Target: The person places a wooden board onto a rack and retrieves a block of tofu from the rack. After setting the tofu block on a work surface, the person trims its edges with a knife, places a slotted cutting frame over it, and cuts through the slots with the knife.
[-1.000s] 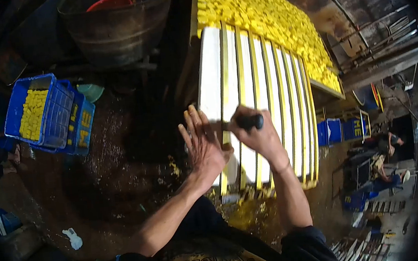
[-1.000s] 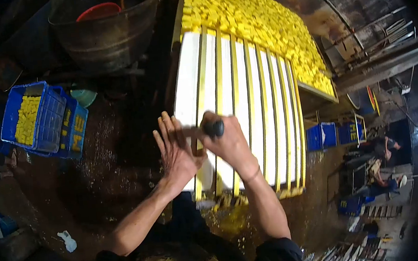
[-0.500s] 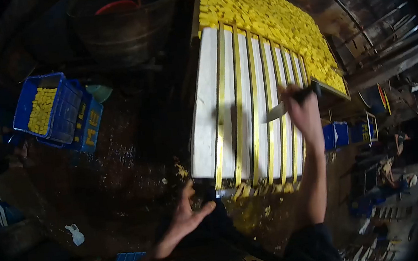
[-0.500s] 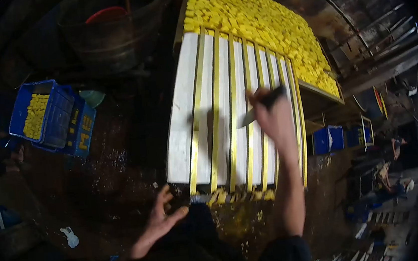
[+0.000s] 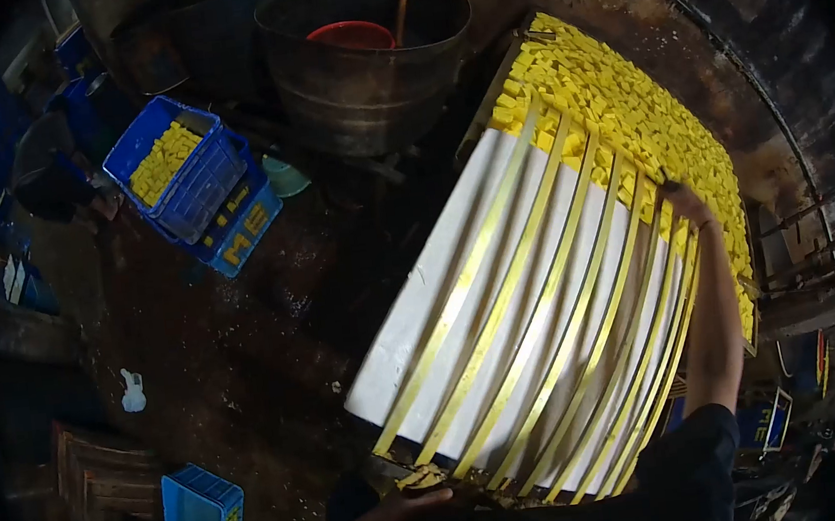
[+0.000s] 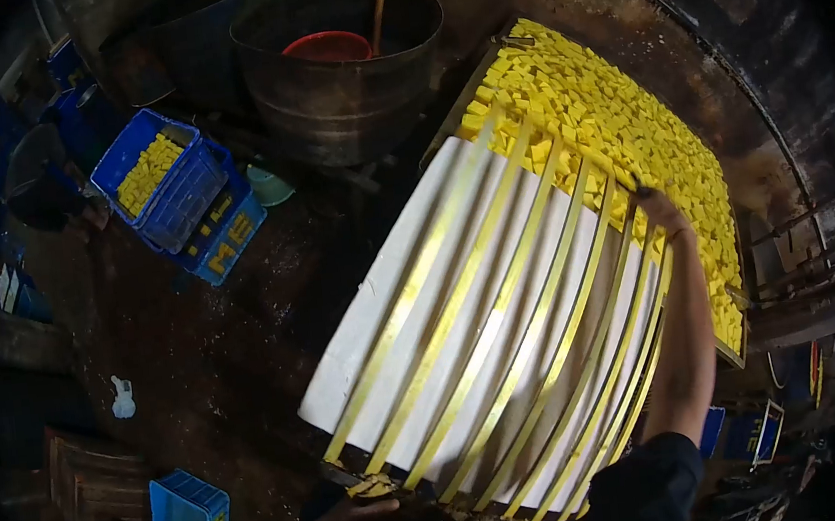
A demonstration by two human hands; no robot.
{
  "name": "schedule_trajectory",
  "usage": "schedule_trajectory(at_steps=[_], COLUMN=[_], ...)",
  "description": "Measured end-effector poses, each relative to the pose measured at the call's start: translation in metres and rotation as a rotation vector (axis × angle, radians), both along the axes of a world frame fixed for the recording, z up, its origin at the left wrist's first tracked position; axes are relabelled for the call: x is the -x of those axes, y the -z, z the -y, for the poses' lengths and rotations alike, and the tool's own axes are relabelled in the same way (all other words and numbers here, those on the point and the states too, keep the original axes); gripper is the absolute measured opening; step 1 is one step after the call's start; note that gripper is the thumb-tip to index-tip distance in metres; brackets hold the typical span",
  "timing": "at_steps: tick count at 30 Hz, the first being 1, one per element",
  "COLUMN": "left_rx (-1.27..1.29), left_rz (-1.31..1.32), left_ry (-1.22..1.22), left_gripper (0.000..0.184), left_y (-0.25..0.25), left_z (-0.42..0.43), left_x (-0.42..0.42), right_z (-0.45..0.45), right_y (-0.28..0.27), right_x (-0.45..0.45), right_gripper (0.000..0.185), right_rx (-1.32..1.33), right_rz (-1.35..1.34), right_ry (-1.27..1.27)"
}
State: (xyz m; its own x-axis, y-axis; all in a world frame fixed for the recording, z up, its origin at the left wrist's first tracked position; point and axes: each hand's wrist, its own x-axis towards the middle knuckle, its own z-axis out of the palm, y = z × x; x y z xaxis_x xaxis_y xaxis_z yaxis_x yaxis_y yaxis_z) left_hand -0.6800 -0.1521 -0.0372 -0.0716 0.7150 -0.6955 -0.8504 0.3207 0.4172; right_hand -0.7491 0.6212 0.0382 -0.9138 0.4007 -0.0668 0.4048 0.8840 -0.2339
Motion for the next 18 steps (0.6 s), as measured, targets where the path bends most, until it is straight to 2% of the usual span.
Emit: schedule_trajectory(at_steps=[1,2,3,4,6,8,9,10,11,12,13,14,15,16,17,18], left_rx=[-0.033,-0.043,-0.066,-0.091,-0.227,-0.285,-0.147,0.059,0.02,0.027,0.189,0.195,0.269,0.345,0.295,0.295], left_rz=[-0.058,-0.049,-0.199,-0.349,-0.379,0.049,-0.184,-0.364,-0.35,-0.335,-0.293,-0.285,-0.305,-0.321,-0.245,-0.381], left_ry=[0.012,0.02,-0.047,-0.117,-0.138,-0.602,-0.679,-0.731,-0.902,-1.019,-1.07,-1.07,-0.98,-0.892,-0.979,-0.943], left_gripper=[0.032,0.032,0.033,0.035,0.037,0.037,0.035,0.039,0.044,0.049,0.052,0.052,0.053,0.055,0.054,0.051], left_y=[0.005,0.005,0.006,0.008,0.087,0.091,0.09,0.123,0.133,0.171,0.181,0.195,0.214,0.234,0.259,0.28], left_z=[0.005,0.013,0.022,0.033,0.088,0.117,0.132,0.162,0.187,0.225,0.247,0.27,0.296,0.322,0.349,0.365], left_x=[-0.005,-0.01,-0.015,-0.019,-0.023,0.013,0.033,0.043,0.052,0.053,0.056,0.052,0.04,0.018,-0.013,-0.044], right_z=[0.034,-0.031,0.024,0.132,0.197,0.342,0.381,0.422,0.491,0.538,0.592,0.631,0.663,0.694,0.723,0.742], right_y=[-0.066,-0.093,-0.161,-0.233,-0.293,-0.343,-0.331,-0.315,-0.291,-0.282,-0.244,-0.215,-0.158,-0.104,-0.05,0.022], right_x=[-0.006,-0.043,-0.038,-0.053,-0.094,-0.123,-0.149,-0.174,-0.178,-0.153,-0.145,-0.126,-0.116,-0.106,-0.091,-0.074], right_gripper=[0.039,0.027,0.041,0.039,0.034,0.031,0.029,0.027,0.028,0.032,0.04,0.043,0.045,0.043,0.044,0.039], right_rx=[0.26,0.761,0.4,0.191,-0.181,-0.149,-0.061,0.026,0.465,0.239,0.177,0.074,0.226,0.484,0.445,0.396], right_rz=[-0.017,-0.337,-0.358,-0.267,-0.533,-0.146,-0.242,-0.335,-0.453,0.085,0.277,0.441,0.086,0.203,0.095,-0.095], right_ry=[0.197,0.087,0.29,0.251,0.031,0.122,0.06,-0.004,0.062,-0.324,-0.012,-0.306,-0.504,-0.317,-0.256,-0.254])
